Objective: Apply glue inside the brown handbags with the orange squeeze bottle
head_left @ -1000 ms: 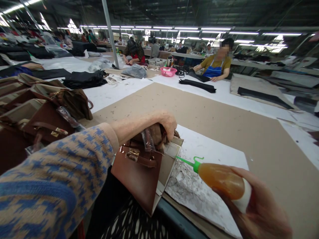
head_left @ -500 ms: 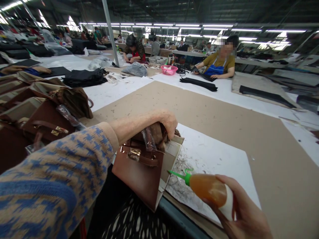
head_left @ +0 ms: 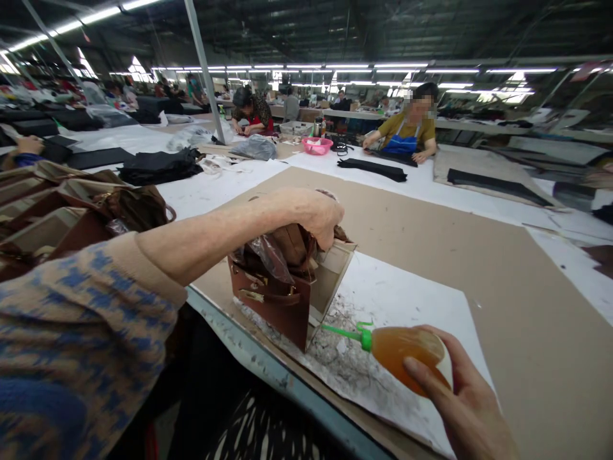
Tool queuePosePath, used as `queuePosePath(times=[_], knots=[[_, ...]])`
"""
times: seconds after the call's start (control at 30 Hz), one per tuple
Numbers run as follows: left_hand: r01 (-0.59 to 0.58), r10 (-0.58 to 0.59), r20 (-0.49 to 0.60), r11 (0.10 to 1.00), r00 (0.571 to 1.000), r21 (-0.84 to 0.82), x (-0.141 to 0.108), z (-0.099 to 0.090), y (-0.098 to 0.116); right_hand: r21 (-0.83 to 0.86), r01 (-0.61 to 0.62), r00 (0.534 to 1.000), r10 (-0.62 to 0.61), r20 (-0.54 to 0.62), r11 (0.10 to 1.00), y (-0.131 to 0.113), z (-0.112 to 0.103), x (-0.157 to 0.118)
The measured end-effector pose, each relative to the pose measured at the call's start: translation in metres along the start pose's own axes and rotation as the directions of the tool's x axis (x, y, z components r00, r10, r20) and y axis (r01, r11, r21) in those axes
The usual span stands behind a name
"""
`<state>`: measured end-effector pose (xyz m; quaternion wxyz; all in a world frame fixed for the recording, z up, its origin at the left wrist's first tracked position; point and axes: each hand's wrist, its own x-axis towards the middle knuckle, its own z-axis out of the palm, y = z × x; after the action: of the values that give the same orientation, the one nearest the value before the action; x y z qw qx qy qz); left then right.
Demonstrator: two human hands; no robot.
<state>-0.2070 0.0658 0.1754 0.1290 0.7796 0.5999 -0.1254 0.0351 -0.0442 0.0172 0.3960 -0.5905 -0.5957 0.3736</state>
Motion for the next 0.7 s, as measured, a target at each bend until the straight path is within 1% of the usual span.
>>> queuePosePath(times=[0.07, 0.17, 0.23, 0.33, 0.4, 0.5, 0.6, 0.7], knots=[[0.007, 0.004, -0.091, 0.993, 0.996, 0.122, -0.003, 0.003, 0.003, 0.081, -0.027, 1.0, 0.028, -0.009, 0.996, 0.001, -0.002, 0.01], [-0.051, 0.08, -0.131, 0.977, 0.988, 0.208, -0.001, 0.022, 0.004, 0.19, -0.042, 0.999, 0.039, 0.022, 0.981, 0.008, -0.002, 0.022], [-0.092, 0.135, -0.171, 0.966, 0.976, 0.241, 0.001, 0.039, 0.002, 0.191, -0.053, 0.998, 0.045, 0.042, 0.98, 0.014, 0.002, 0.028], [-0.081, 0.146, -0.235, 0.961, 0.961, 0.265, 0.002, 0.066, -0.002, 0.146, -0.036, 0.997, 0.026, 0.075, 0.989, 0.023, 0.01, 0.035], [-0.073, 0.148, -0.261, 0.959, 0.954, 0.274, 0.0, 0.08, -0.004, 0.111, 0.016, 0.997, -0.024, 0.078, 0.994, 0.029, 0.017, 0.04], [-0.091, 0.18, -0.297, 0.952, 0.938, 0.291, -0.006, 0.096, -0.005, -0.022, 0.119, 0.991, -0.117, 0.06, 0.993, 0.036, 0.028, 0.049], [-0.08, 0.172, -0.307, 0.953, 0.936, 0.291, -0.011, 0.104, -0.005, -0.138, 0.235, 0.972, -0.232, 0.037, 0.962, 0.039, 0.041, 0.061], [-0.064, 0.145, -0.28, 0.958, 0.949, 0.28, -0.012, 0.107, -0.005, -0.157, 0.297, 0.955, -0.297, 0.027, 0.942, 0.042, 0.051, 0.072]])
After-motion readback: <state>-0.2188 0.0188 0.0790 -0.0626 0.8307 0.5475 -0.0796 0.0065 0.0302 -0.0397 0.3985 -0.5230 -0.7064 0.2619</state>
